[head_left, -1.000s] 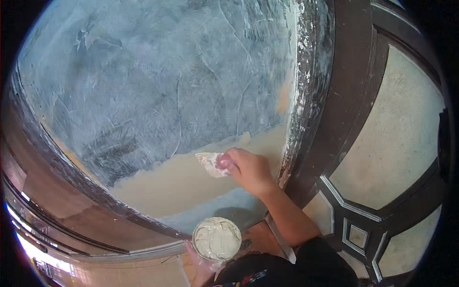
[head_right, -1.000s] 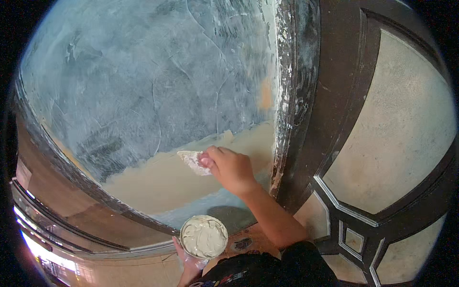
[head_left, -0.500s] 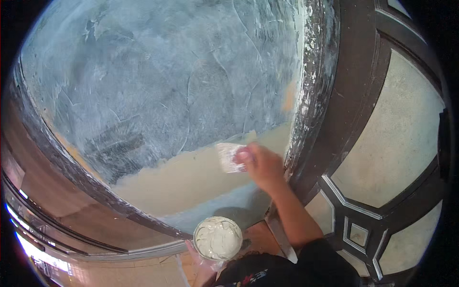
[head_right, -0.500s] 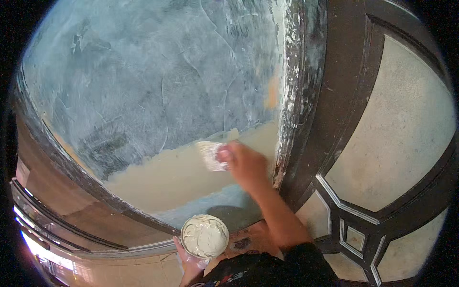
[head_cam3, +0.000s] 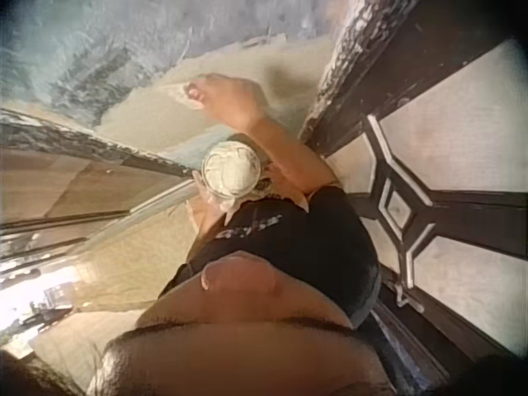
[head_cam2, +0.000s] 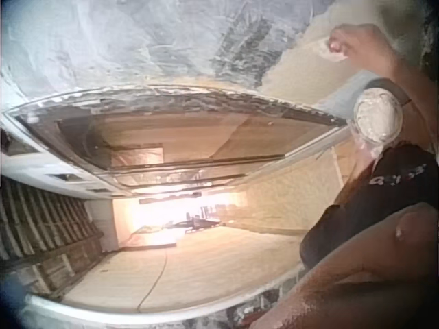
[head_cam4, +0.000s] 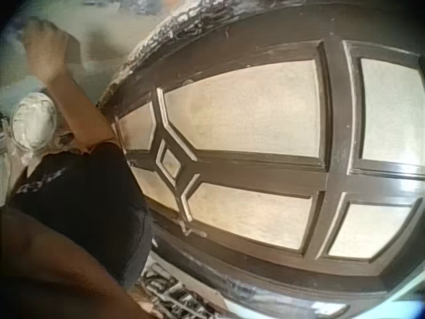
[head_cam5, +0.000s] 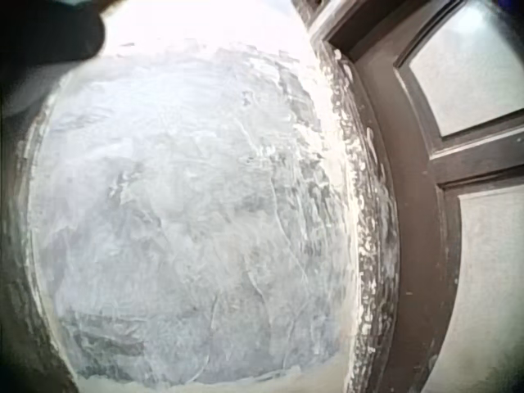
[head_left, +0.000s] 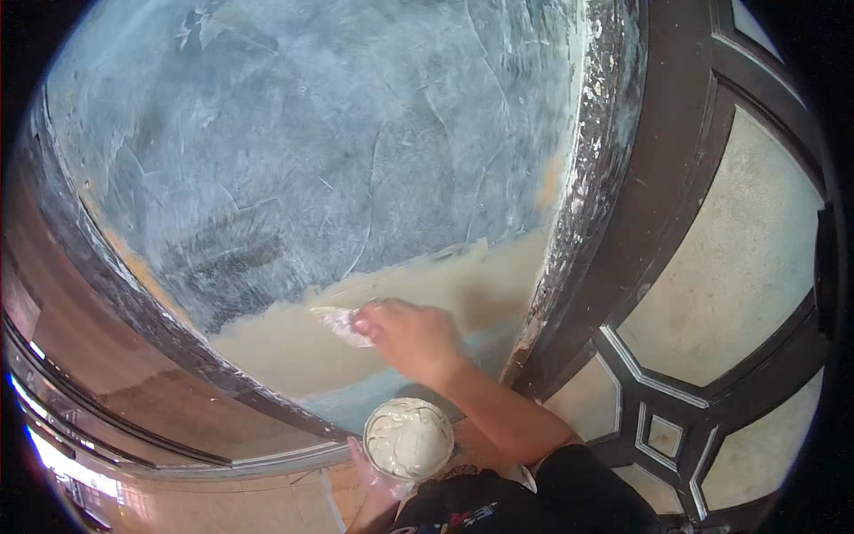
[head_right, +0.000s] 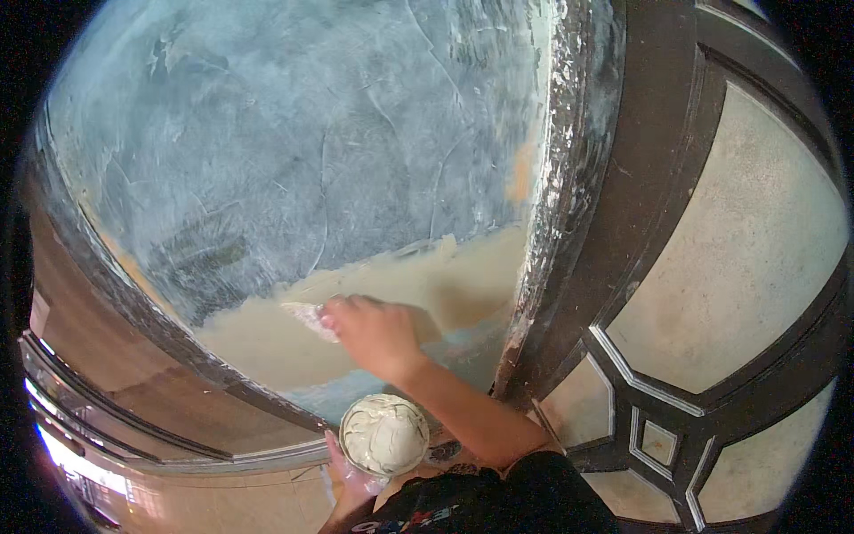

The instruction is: The person applies plaster to a circular recessed area on a wall using a putty knife.

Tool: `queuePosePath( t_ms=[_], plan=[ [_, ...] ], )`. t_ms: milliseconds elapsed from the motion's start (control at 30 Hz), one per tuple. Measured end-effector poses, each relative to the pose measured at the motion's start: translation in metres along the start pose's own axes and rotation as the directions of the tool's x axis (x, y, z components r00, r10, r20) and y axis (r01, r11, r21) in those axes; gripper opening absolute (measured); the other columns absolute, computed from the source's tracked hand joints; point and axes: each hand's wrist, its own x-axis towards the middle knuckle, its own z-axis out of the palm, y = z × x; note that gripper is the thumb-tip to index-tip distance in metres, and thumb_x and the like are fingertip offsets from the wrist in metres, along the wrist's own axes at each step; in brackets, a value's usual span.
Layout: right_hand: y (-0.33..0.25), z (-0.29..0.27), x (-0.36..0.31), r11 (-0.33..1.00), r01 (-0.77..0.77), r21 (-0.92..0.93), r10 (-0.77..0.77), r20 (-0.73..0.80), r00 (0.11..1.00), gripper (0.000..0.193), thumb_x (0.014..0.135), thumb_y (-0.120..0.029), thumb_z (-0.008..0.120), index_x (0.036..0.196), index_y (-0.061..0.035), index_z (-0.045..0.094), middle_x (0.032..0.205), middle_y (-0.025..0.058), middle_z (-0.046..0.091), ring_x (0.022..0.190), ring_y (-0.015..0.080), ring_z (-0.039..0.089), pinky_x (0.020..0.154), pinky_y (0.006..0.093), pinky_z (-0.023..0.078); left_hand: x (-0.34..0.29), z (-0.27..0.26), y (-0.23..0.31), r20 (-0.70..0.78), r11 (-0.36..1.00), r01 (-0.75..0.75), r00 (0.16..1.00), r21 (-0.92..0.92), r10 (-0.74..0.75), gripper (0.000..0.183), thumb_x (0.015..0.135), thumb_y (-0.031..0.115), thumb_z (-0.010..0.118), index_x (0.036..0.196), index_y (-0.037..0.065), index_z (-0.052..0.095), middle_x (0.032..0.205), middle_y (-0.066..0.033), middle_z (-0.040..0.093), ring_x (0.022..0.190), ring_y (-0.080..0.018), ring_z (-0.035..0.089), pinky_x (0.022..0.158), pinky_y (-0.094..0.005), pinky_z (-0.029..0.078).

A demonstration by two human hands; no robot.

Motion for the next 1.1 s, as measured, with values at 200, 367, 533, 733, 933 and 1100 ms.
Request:
queuePosePath(
  t_ms=[200,367,533,733,933,1100],
  plan=[
    [0.079,-0.052,-0.021,0.967,-0.255,0.022,0.256,-0.155,0.954,0.022,0.094,-0.033,0.058,0.097,-0.0133,0.066,0.086,0.0089,0.070,0.074,0.0305,0.067,0.065,0.0407,0.052,0.000,-0.018,0.007,0.039,0.983,0.083,0.996,-0.161,-0.078,0.097,0.085,0.081,0.027,0.151,0.011,0.029,0.154,-0.0171,0.032,0.137,-0.0399,0.037,0.110,-0.0573,0.033],
    [0.071,-0.063,-0.028,0.960,-0.253,0.119,0.257,-0.014,0.966,0.022,0.094,-0.033,0.057,0.098,-0.0133,0.066,0.089,0.0070,0.070,0.076,0.0283,0.068,0.066,0.0408,0.053,-0.004,-0.011,0.018,0.061,0.986,0.108,0.993,-0.128,-0.101,0.097,0.085,0.081,0.026,0.151,0.011,0.030,0.153,-0.0164,0.033,0.136,-0.0395,0.038,0.110,-0.0576,0.032],
    [0.005,0.007,-0.011,0.997,-0.042,0.065,0.038,0.067,0.997,0.019,0.092,-0.031,0.060,0.098,-0.0133,0.066,0.094,0.0062,0.068,0.079,0.0284,0.066,0.067,0.0400,0.052,-0.006,0.000,0.029,0.049,0.992,0.128,0.991,-0.012,-0.127,0.096,0.085,0.082,0.025,0.151,0.012,0.031,0.153,-0.0147,0.035,0.136,-0.0374,0.040,0.111,-0.0562,0.031],
    [0.032,-0.009,-0.009,0.988,-0.154,0.013,0.155,-0.090,0.984,0.020,0.092,-0.030,0.060,0.098,-0.0116,0.063,0.090,0.0072,0.068,0.078,0.0309,0.066,0.068,0.0412,0.053,-0.020,-0.012,0.039,0.060,0.988,0.154,0.986,-0.007,-0.153,0.094,0.086,0.081,0.024,0.150,0.013,0.032,0.153,-0.0128,0.036,0.136,-0.0374,0.040,0.110,-0.0564,0.032],
    [0.089,-0.082,-0.035,0.897,-0.443,0.007,0.429,-0.260,0.865,0.025,0.095,-0.029,0.058,0.104,-0.0059,0.063,0.088,0.0153,0.069,0.080,0.0304,0.068,0.071,0.0357,0.052,-0.021,-0.046,0.038,0.072,0.986,0.130,0.990,-0.101,-0.124,0.091,0.087,0.079,0.026,0.149,0.013,0.035,0.151,-0.0145,0.039,0.134,-0.0373,0.042,0.109,-0.0566,0.033],
    [0.057,-0.068,-0.039,0.866,-0.419,0.272,0.473,-0.178,0.863,0.024,0.094,-0.027,0.060,0.103,-0.0046,0.063,0.087,0.0139,0.068,0.080,0.0239,0.069,0.071,0.0346,0.052,-0.022,-0.040,0.038,0.024,0.992,0.101,0.995,-0.076,-0.100,0.091,0.087,0.078,0.027,0.148,0.011,0.035,0.151,-0.0157,0.038,0.133,-0.0377,0.043,0.108,-0.0560,0.035]
  ],
)
